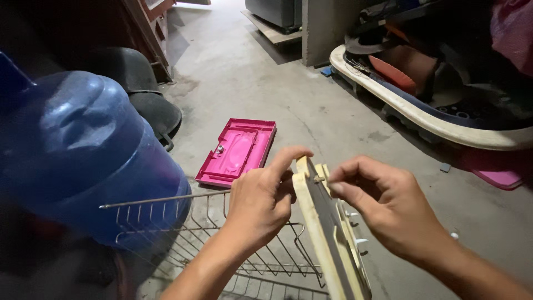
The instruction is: The person assembles a decorative wooden sign shaped like a house by attaching a metal wire rack to its back using small white fasteners. They insert and press the fasteners into pre-drilled holes along the edges of the sign while holding it against a wire rack.
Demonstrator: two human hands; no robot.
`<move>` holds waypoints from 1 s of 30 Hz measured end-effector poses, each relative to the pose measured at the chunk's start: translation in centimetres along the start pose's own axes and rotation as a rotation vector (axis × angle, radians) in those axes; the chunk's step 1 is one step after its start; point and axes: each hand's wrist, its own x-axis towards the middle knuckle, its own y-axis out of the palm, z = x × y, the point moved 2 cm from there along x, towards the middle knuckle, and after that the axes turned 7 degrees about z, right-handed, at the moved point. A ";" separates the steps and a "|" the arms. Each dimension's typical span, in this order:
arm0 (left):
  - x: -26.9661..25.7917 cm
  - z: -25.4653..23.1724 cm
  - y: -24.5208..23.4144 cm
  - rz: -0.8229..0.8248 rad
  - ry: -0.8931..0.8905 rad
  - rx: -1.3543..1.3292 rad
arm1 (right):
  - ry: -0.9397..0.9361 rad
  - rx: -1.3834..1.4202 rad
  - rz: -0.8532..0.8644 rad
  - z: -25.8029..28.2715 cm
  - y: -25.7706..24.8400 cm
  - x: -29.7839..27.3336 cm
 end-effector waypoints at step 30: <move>2.4 -3.1 0.2 0.096 -0.084 -0.028 | -0.249 -0.059 -0.284 0.6 0.6 -1.1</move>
